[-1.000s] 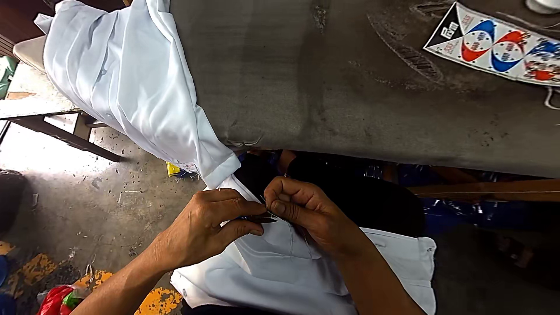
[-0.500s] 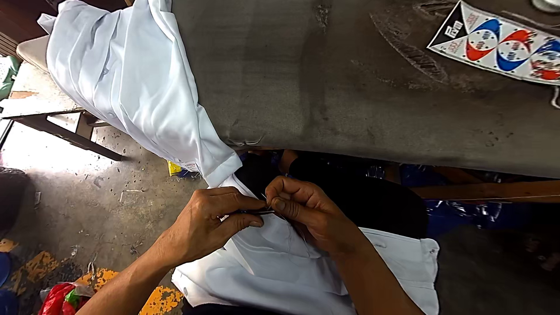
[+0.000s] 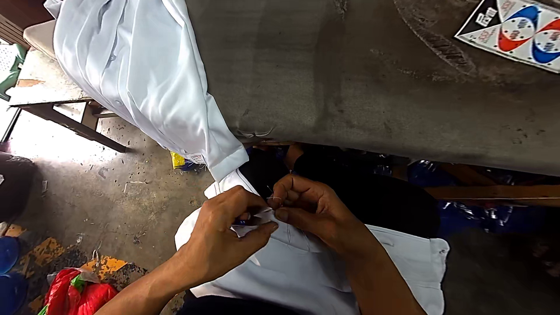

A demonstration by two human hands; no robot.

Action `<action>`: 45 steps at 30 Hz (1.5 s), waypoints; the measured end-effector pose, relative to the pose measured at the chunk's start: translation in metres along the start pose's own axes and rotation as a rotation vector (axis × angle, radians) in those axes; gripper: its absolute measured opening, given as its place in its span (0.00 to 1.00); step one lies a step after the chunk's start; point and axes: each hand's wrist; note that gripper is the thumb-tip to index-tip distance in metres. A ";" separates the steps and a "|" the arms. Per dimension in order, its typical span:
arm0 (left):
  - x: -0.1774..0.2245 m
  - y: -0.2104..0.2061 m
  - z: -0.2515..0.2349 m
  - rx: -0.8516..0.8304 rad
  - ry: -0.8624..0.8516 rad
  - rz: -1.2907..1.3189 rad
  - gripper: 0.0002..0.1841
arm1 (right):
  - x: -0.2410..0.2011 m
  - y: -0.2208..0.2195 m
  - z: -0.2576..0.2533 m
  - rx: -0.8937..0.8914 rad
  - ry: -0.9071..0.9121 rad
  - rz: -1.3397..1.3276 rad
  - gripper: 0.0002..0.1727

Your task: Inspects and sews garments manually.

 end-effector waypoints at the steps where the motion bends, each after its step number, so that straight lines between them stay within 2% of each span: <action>1: 0.000 -0.003 -0.001 0.005 -0.019 -0.005 0.08 | 0.000 -0.001 0.000 0.011 0.001 0.004 0.07; 5: -0.001 0.002 -0.004 0.070 0.054 0.007 0.05 | -0.002 -0.005 0.004 0.082 0.019 -0.011 0.06; 7: 0.003 0.011 0.000 0.016 0.102 -0.107 0.13 | -0.002 -0.005 0.006 0.116 0.010 -0.058 0.06; 9: 0.009 0.016 0.004 -0.073 0.075 -0.198 0.22 | -0.002 -0.005 0.007 0.114 0.004 -0.099 0.05; 13: 0.011 0.015 0.012 -0.099 -0.067 -0.273 0.16 | 0.000 -0.005 0.006 0.087 0.002 -0.148 0.05; 18: 0.011 0.011 0.010 -0.073 -0.132 -0.324 0.14 | -0.002 -0.008 0.005 0.085 0.003 -0.145 0.05; 28: 0.009 0.013 0.009 -0.097 -0.146 -0.342 0.13 | -0.004 -0.009 0.004 0.105 -0.007 -0.131 0.05; 35: 0.009 0.019 0.004 -0.046 -0.161 -0.286 0.12 | -0.005 -0.007 0.005 0.107 0.005 -0.090 0.05; 38: 0.016 0.034 -0.024 0.021 -0.211 -0.330 0.14 | -0.008 -0.004 0.007 0.156 0.062 0.062 0.06; 41: 0.024 0.053 -0.078 0.058 -0.331 -0.587 0.17 | -0.010 -0.002 0.010 0.292 0.190 0.332 0.08; 45: 0.004 0.061 -0.156 0.022 -0.370 -0.803 0.16 | -0.018 0.008 0.021 0.397 0.308 0.463 0.14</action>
Point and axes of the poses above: each hand's wrist, its own z-axis away from the middle knuckle, its own y-axis out of the back of the hand, x = y × z, and after that the axes turned 11 degrees about -y, right-handed
